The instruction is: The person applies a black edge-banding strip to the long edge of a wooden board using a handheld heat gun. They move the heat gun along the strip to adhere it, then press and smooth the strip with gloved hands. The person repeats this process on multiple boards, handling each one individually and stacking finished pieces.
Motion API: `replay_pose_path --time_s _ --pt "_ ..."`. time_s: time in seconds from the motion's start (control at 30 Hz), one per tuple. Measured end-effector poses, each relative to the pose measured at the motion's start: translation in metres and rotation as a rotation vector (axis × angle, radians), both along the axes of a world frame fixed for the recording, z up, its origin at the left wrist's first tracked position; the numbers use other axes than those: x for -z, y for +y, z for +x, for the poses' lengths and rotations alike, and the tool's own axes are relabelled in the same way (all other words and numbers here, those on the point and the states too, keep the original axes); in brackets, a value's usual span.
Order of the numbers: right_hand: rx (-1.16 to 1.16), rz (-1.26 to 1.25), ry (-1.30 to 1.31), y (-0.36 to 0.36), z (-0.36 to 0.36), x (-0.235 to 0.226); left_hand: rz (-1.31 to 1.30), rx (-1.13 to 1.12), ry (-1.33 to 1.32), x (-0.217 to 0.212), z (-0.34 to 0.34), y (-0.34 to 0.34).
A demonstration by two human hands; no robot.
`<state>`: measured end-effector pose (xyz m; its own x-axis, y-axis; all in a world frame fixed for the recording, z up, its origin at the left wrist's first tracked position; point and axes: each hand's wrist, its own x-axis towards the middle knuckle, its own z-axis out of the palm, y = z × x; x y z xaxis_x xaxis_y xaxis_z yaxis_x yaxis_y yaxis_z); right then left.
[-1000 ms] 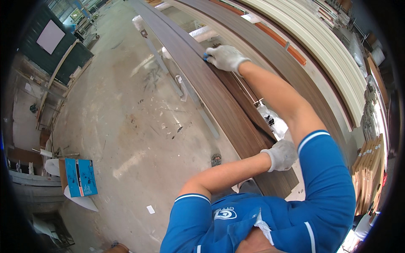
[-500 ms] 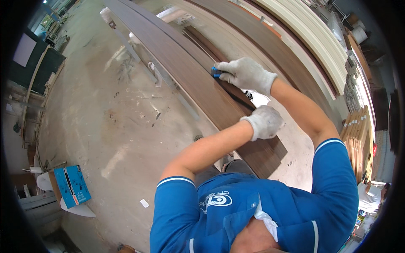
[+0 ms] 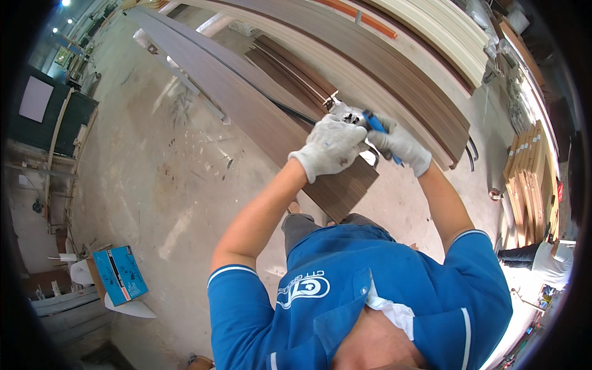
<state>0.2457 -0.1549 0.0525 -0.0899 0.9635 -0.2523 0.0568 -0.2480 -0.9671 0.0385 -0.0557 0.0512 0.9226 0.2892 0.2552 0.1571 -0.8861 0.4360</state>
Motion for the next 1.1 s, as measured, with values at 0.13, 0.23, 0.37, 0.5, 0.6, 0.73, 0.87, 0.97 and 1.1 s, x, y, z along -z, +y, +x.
replay_pose_path --time_s 0.13,0.23,0.37,0.5,0.6,0.73,0.87,0.97,1.1 --pt "0.098 -0.086 -0.09 -0.055 0.0 0.012 -0.071 0.006 0.001 0.002 0.001 -0.009" --pt "0.244 -0.083 -0.098 -0.08 -0.007 0.015 -0.088 0.008 -0.049 0.003 0.002 -0.013" --pt "0.3 -0.001 -0.202 -0.101 -0.015 0.012 -0.08 -0.027 0.037 -0.004 -0.003 -0.021" --pt "0.195 0.114 -0.352 -0.107 -0.02 0.011 0.176 -0.24 -0.237 -0.006 -0.023 -0.047" --pt "0.175 0.09 -0.404 -0.11 -0.022 0.012 -0.012 -0.725 -0.469 0.008 -0.06 -0.094" --pt "0.192 0.106 -0.291 -0.113 -0.029 0.013 -0.754 -1.025 -0.907 0.046 -0.08 -0.156" --pt "0.207 0.12 -0.361 -0.119 -0.033 0.011 -1.602 -0.816 -0.936 0.066 -0.058 -0.198" --pt "0.185 0.133 -0.396 -0.125 -0.038 0.011 -1.961 -0.539 -0.754 0.061 -0.051 -0.203" --pt "0.202 0.132 -0.326 -0.126 -0.044 0.018 -1.774 -0.804 -0.803 0.053 -0.043 -0.203"
